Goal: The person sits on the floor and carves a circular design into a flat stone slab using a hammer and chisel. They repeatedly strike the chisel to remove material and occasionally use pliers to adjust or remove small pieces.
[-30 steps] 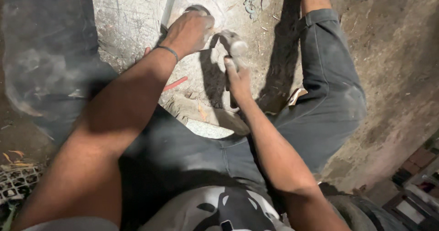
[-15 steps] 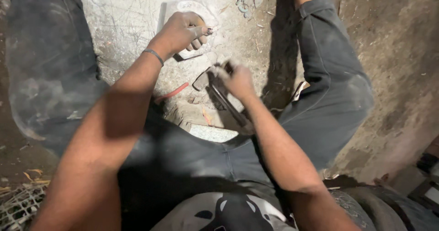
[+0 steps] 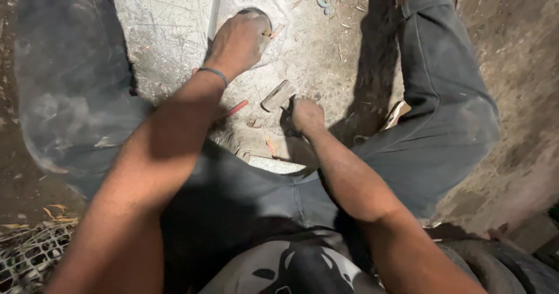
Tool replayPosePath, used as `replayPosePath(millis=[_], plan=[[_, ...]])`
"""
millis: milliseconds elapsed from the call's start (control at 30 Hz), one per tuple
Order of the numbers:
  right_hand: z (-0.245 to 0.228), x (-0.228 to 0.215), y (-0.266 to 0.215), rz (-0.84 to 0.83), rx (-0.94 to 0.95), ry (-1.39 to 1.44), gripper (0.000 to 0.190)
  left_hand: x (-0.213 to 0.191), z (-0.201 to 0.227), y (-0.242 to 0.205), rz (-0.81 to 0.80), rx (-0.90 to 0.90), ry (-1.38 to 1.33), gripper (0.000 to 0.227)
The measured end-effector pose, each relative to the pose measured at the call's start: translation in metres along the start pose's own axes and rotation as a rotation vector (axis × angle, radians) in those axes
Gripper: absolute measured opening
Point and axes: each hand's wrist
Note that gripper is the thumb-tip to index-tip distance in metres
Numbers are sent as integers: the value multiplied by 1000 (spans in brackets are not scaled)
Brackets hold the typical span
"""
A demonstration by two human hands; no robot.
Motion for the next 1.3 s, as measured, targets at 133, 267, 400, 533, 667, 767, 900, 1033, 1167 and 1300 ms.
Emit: replayPosePath(millis=[133, 267, 400, 533, 667, 767, 900, 1033, 1167, 1300], plan=[[0, -10, 0, -38, 109, 303, 35, -1, 0, 2, 0, -77, -34, 7], [-3, -27, -9, 176, 42, 596, 30, -1, 1, 4, 6, -119, -48, 6], [-3, -55, -23, 94, 64, 1126, 56, 3, -3, 2, 1, -124, -11, 7], [-8, -83, -17, 229, -168, 1313, 32, 12, -7, -2, 4, -73, 37, 10], [-29, -95, -2, 627, -571, 987, 35, 6, -7, -2, 23, -65, -33, 6], [-29, -101, 1, 344, -211, 1143, 24, 2, -7, 3, 56, -33, -21, 6], [-23, -92, -9, 209, -55, 1388, 30, 6, -2, -6, 59, -66, -59, 6], [-26, -91, -4, 576, -479, 978, 22, 6, -8, -1, 38, -26, -25, 6], [-22, -73, -13, 423, -140, 1010, 26, 9, -16, -2, 49, -40, -42, 6], [-10, -71, -34, 469, -2, 757, 31, 11, -8, 4, 214, -8, -78, 13]])
Point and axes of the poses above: each hand's wrist, its own y-axis towards the middle knuckle, its own x-axis out of the palm, z = x × y, and after that the axes turned 14 degrees about x, right-handed
